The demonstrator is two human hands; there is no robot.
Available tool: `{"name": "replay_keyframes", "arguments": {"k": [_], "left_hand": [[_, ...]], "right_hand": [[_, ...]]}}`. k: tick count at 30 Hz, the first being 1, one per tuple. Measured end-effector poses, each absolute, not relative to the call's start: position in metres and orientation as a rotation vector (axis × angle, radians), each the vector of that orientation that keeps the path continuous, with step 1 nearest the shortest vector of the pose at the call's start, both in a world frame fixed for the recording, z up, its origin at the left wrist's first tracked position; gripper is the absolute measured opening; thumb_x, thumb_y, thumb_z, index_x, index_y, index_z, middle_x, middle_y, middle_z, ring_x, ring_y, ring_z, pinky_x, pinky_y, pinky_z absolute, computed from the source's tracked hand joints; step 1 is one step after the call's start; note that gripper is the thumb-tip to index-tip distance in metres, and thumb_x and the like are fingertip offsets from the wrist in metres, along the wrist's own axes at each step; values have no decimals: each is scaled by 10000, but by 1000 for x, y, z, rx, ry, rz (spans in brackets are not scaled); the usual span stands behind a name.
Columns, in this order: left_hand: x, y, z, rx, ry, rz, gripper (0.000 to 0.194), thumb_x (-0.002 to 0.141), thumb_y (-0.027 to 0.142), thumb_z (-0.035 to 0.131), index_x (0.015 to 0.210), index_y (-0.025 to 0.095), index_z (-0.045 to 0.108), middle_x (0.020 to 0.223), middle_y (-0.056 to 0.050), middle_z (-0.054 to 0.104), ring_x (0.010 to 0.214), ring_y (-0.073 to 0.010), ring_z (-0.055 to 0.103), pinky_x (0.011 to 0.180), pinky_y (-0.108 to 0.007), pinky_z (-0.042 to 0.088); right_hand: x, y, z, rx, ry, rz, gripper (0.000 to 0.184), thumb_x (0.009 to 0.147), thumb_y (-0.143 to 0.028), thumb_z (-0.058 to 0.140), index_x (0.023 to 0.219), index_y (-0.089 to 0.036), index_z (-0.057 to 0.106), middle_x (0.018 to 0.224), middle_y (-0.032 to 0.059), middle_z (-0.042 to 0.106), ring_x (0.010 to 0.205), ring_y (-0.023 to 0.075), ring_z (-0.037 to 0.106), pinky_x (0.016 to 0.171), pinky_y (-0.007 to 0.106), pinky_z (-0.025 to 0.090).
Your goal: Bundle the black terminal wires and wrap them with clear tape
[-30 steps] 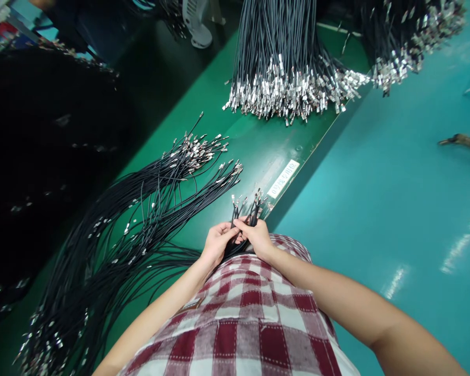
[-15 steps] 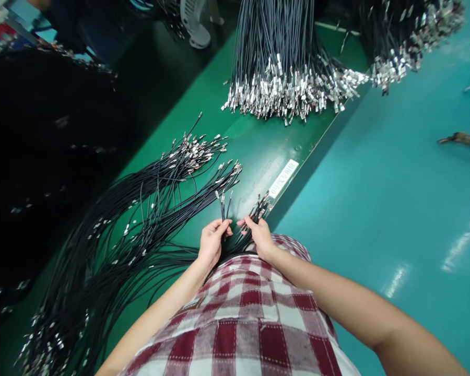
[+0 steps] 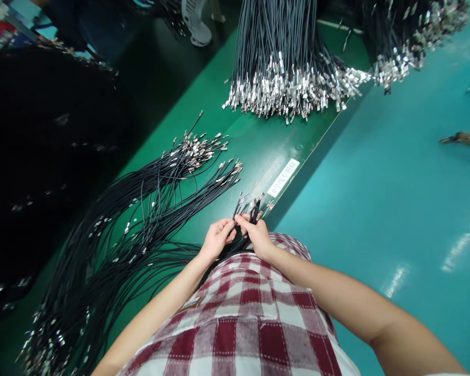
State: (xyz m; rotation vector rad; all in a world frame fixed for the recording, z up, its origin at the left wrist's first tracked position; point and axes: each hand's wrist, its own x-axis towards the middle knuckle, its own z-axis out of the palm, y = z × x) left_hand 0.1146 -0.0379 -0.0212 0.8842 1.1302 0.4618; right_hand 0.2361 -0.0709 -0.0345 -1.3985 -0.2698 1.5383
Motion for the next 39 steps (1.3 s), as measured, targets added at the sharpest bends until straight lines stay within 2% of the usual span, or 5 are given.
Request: {"name": "replay_keyframes", "arguments": {"k": [12,18,26,32,39], "left_hand": [[102,-43,-20,1331,1095,283,280,754,417,737,864,195,606,728,12,621,651,-151,533,620,-242,395],[109,-64,-28,1403,1128,312,183,861,349,625,971,212,674,751,-42,658,634,-197,582,655,-276,403],[55,21,-36,2126,1442,194,81,861,232,615,893,164,645,971,-121,641,939,-275,574,841,-358,410],[29,60,-52,2467,1384,-70,142,888,117,474,831,169,594,942,-128,612,914,-260,544,821,-378,412],[23,10,-41,2434,1325,298,160,943,194,432,923,179,590,904,-89,632,877,-225,569,809,-367,474]], "right_hand": [[235,-70,-32,-1297,-123,1594,416,642,-577,768,717,-215,579,526,-69,428,511,120,392,527,277,369],[240,-67,-40,-1260,-122,1661,479,569,-561,834,869,-225,671,813,31,663,872,221,610,787,336,475],[238,-66,-47,-1146,155,1722,451,584,-526,865,642,-229,530,517,-65,383,529,145,457,657,378,519],[237,-61,-48,-1152,236,1743,419,599,-491,873,647,-216,560,541,-51,392,543,140,442,588,358,520],[237,-60,-50,-1106,296,1728,401,598,-356,899,884,-172,687,591,-65,444,489,72,382,521,245,469]]}}
